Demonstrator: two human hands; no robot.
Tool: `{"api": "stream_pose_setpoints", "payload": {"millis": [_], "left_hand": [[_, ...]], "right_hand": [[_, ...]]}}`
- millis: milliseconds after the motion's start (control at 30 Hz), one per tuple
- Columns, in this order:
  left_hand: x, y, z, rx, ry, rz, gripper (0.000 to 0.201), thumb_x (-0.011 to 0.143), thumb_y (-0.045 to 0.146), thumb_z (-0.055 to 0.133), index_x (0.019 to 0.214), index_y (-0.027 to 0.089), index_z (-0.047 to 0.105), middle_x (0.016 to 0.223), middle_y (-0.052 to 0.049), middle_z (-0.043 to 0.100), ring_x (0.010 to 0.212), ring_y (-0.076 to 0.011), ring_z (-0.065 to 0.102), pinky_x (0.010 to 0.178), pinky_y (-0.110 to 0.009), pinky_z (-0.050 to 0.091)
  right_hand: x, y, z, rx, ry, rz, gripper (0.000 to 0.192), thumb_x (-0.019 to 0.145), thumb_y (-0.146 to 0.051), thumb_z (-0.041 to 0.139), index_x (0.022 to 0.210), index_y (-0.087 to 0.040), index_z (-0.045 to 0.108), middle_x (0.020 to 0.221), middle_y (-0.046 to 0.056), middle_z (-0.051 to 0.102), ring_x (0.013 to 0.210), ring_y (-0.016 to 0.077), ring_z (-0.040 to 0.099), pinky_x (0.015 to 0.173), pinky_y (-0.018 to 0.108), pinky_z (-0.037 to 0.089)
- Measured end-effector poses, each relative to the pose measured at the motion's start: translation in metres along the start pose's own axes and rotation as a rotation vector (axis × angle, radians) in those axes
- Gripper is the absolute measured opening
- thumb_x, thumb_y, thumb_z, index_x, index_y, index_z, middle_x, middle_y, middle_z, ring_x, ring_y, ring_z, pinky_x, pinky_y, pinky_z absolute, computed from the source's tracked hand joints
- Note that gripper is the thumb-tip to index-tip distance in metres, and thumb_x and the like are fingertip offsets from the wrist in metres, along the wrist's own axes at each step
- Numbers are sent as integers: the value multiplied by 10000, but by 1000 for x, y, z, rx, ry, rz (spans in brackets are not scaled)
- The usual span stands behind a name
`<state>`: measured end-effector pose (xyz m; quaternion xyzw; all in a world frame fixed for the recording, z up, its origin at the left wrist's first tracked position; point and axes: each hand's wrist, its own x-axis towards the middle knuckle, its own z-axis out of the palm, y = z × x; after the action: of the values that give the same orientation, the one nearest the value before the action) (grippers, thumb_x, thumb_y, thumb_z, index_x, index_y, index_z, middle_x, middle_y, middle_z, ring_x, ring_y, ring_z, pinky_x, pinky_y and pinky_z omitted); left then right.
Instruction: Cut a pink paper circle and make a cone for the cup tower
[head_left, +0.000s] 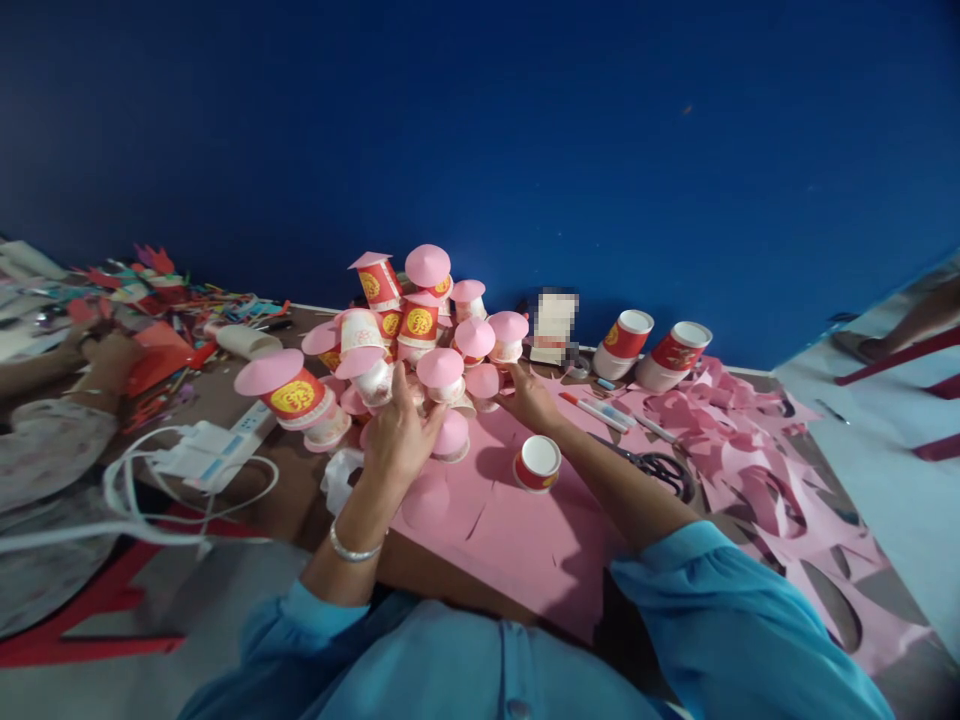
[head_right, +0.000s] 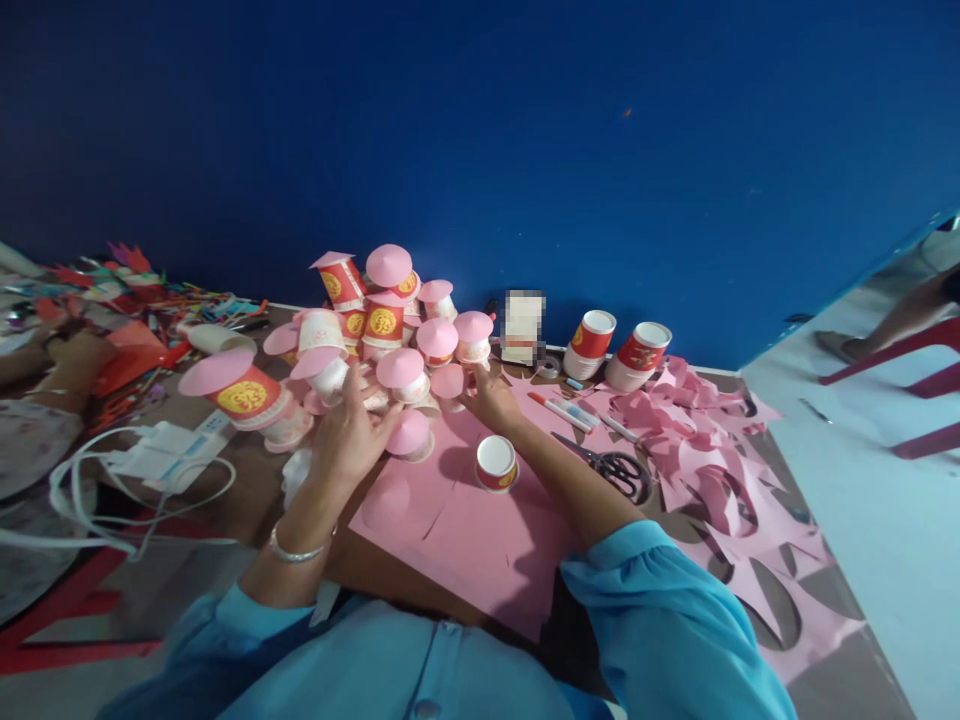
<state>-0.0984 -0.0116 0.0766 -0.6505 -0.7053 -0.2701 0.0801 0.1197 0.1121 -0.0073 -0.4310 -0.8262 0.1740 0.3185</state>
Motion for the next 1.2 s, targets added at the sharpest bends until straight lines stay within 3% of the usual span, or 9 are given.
{"api": "stream_pose_setpoints", "payload": {"millis": [133,300,467,767,1000,1200], "left_hand": [[-19,-5,-10,-56,25,104,721,951,402,651,1544,146,330,1148,-167,774,944,-302,769,807,-402,597],[-35,-1,-15,-39,-4,222,407,960,299,616,1344,176,552,1053,-117,769,902,-265,747,780,-368,578],[-54,7,-13,6,-63,344,137,977,252,600,1044,223,715,926,-82,752,828,-232,742,640,-310,538],[-70,-8,6,31,-84,338,158,989,213,591,1031,236,742,910,-61,745,788,-209,726,601,-300,477],[-58,-10,9,91,-97,324,212,1017,213,535,935,231,730,885,-67,726,799,-217,695,633,-314,441],[-60,-18,10,92,-82,282,209,1018,223,520,991,219,727,946,-82,732,795,-225,687,593,-322,425]], "right_hand": [[1,-2,-1,39,3,76,563,834,-157,771,1346,-218,543,1091,102,772,937,238,758,814,397,629],[-2,-6,-11,89,-4,111,546,830,-166,784,1337,-190,583,1055,102,782,913,228,765,787,363,629],[-14,-3,-31,97,0,121,320,850,-135,718,1163,-200,698,1023,87,791,888,222,766,772,349,628],[-72,8,-84,83,60,222,199,894,-248,642,1050,-186,750,998,108,793,842,238,754,735,366,627],[-106,3,-85,165,55,287,220,911,-337,637,1039,-196,747,980,103,797,820,231,749,712,362,635],[-116,-2,-82,211,28,273,258,922,-337,630,1083,-173,746,1006,117,788,849,222,745,744,361,648]]}}
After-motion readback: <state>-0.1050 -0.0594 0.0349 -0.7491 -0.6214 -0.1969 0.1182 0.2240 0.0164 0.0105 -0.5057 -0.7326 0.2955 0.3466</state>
